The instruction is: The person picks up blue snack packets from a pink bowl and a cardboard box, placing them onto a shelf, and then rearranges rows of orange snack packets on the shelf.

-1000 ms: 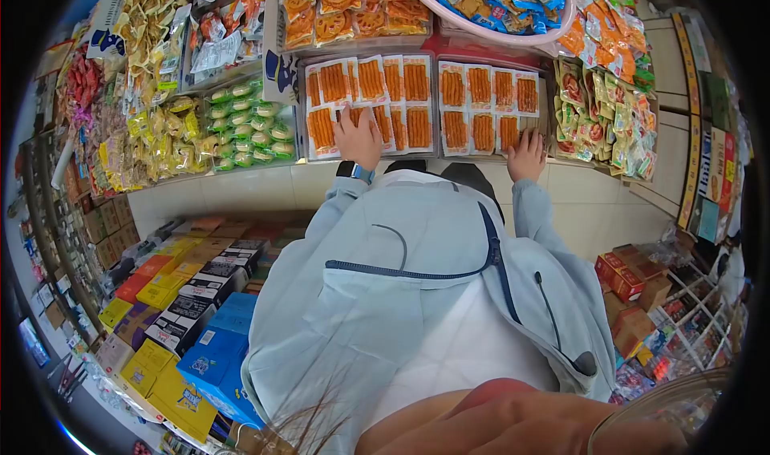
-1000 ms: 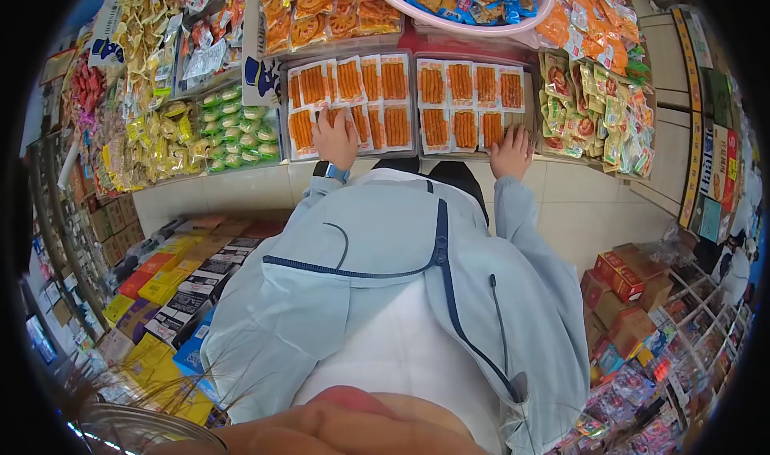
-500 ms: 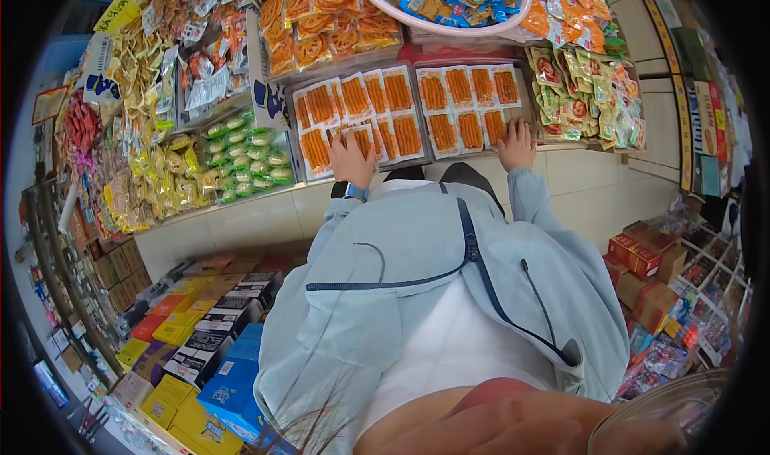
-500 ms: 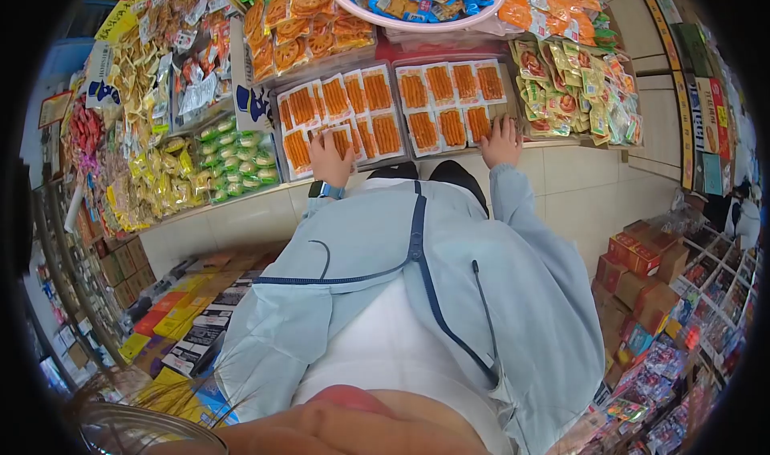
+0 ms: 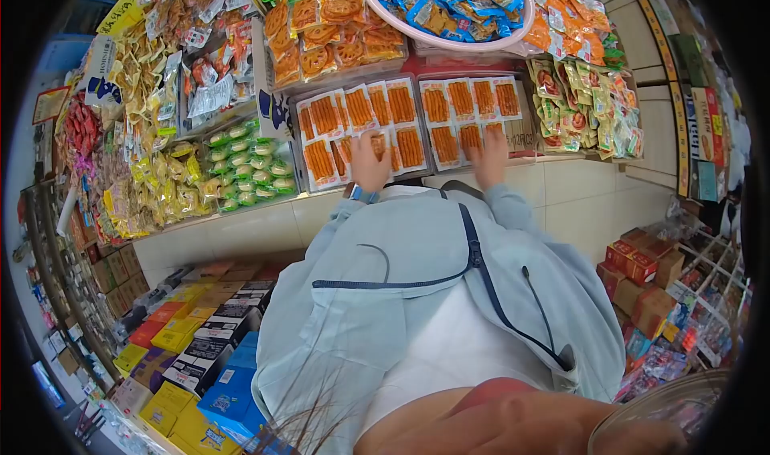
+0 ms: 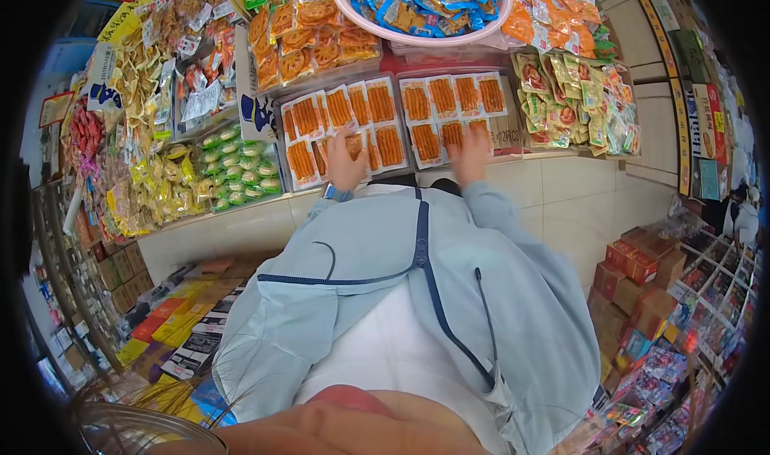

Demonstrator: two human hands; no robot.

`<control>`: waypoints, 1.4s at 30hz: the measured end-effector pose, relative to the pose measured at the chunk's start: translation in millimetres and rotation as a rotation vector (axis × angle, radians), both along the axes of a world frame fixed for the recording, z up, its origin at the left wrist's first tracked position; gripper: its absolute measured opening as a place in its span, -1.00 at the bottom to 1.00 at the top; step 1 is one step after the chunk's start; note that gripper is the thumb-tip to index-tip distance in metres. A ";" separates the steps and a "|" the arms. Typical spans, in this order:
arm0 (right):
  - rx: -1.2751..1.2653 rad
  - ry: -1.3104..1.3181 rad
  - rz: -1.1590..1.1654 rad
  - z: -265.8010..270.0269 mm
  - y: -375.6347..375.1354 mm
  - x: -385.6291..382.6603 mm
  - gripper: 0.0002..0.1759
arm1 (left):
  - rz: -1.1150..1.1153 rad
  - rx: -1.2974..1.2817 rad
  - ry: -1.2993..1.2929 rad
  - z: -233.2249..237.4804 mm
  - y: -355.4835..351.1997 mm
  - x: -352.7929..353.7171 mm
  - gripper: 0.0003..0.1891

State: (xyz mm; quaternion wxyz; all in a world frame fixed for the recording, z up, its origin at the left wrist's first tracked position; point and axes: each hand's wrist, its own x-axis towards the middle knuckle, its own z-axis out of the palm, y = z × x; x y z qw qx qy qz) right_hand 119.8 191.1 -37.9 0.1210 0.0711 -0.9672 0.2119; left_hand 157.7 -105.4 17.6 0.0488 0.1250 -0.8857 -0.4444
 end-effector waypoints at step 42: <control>0.282 -0.289 -0.327 -34.1 73.0 -26.6 -0.30 | 0.064 -0.651 -0.192 -32.4 -86.6 -52.3 -0.15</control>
